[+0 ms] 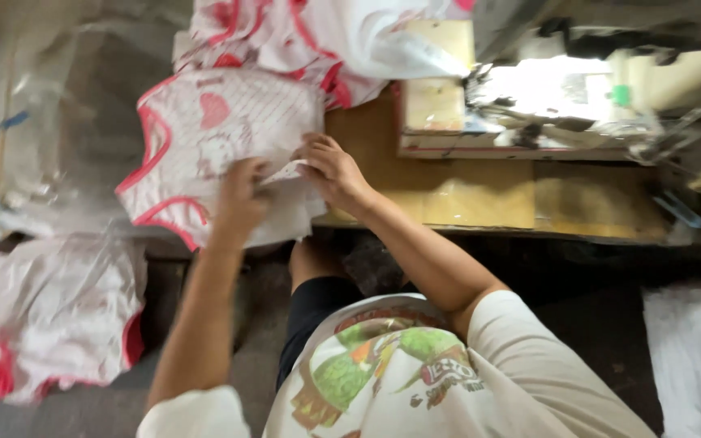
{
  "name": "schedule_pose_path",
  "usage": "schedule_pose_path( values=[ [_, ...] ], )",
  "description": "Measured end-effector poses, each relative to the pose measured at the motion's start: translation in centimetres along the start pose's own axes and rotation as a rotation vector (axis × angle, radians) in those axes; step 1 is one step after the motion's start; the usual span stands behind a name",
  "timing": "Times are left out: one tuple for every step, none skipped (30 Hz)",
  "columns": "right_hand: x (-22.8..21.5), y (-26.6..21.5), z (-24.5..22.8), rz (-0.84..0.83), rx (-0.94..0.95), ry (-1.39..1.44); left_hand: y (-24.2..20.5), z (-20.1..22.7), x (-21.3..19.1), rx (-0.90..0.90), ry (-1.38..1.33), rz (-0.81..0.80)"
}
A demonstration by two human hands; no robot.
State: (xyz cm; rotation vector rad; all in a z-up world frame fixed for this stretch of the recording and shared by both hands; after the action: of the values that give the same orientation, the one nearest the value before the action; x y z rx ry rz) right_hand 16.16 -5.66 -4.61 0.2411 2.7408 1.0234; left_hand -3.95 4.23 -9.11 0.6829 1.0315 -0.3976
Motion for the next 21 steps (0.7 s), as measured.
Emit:
schedule_pose_path(
  values=[
    [-1.8,-0.7,0.9,0.156,0.102,0.204,-0.5,-0.3,-2.3,0.174,0.261,0.108],
    [-4.1,-2.1,-0.9,0.171,0.1,0.186,-1.5,-1.1,-3.0,0.194,0.25,0.108],
    [-7.3,-3.8,-1.3,0.365,0.255,0.347,-2.2,-1.6,-3.6,0.265,0.575,0.15],
    [-10.0,-5.9,-1.7,0.559,0.405,0.512,-2.9,-2.3,-4.2,0.328,0.901,0.199],
    [-12.7,-8.3,-3.1,0.574,0.395,0.502,-2.7,2.4,-6.9,0.346,0.894,0.207],
    [-14.8,-10.2,-4.9,0.531,0.285,0.717,-2.7,5.5,-8.3,0.186,0.273,-0.25],
    [-16.9,-12.5,-6.9,0.477,0.172,0.928,-5.3,10.1,-10.4,0.01,-0.362,-0.687],
    [-18.0,-13.7,-9.8,0.488,0.163,0.917,-4.8,12.1,-11.6,0.027,-0.362,-0.693],
    [-19.4,-15.0,-13.0,0.548,0.108,0.878,-5.2,14.8,-12.4,0.03,-0.597,-0.837],
    [-20.8,-16.5,-16.2,0.606,0.053,0.837,-5.6,17.7,-13.5,0.028,-0.831,-0.981],
    [-21.1,-15.9,-15.5,0.622,0.051,0.83,-3.9,16.8,-11.6,0.036,-0.829,-0.996],
    [-21.6,-15.7,-14.5,0.674,0.134,0.641,-1.3,15.7,-10.2,0.138,-0.585,-0.832],
    [-22.2,-15.2,-13.5,0.717,0.212,0.454,1.3,14.8,-9.1,0.237,-0.341,-0.653],
    [-22.3,-13.1,-12.0,0.729,0.207,0.449,3.6,14.6,-7.1,0.248,-0.339,-0.658],
    [-22.4,-11.0,-9.8,0.774,0.261,0.527,6.8,14.6,-6.7,0.38,0.019,-0.363],
    [-22.5,-8.8,-7.6,0.817,0.314,0.606,9.4,15.1,-6.4,0.496,0.368,-0.052],
    [-22.2,-8.0,-6.7,0.825,0.302,0.606,11.0,16.9,-4.1,0.509,0.371,-0.048],
    [-21.6,-6.9,-5.8,0.794,0.291,0.641,12.6,18.9,-1.9,0.528,0.173,-0.086],
    [-21.3,-5.5,-4.8,0.76,0.273,0.674,14.5,20.9,0.2,0.548,-0.026,-0.12],
    [-21.1,-4.6,-4.8,0.765,0.255,0.67,15.1,23.2,1.2,0.564,-0.022,-0.113],
    [-20.5,-4.3,-4.9,0.737,0.271,0.609,15.2,25.1,2.5,0.502,-0.131,-0.152]
  ],
)
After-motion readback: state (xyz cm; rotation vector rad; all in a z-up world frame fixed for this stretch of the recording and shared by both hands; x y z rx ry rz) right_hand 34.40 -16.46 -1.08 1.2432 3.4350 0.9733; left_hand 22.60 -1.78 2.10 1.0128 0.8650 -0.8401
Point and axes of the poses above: each hand's wrist, its own y-axis towards the middle knuckle, its own x-axis out of the palm, z = x × y, the point moved 7 cm from there along y, towards the middle knuckle, and after that the axes turned 15 degrees about y, right-handed, at the moved point
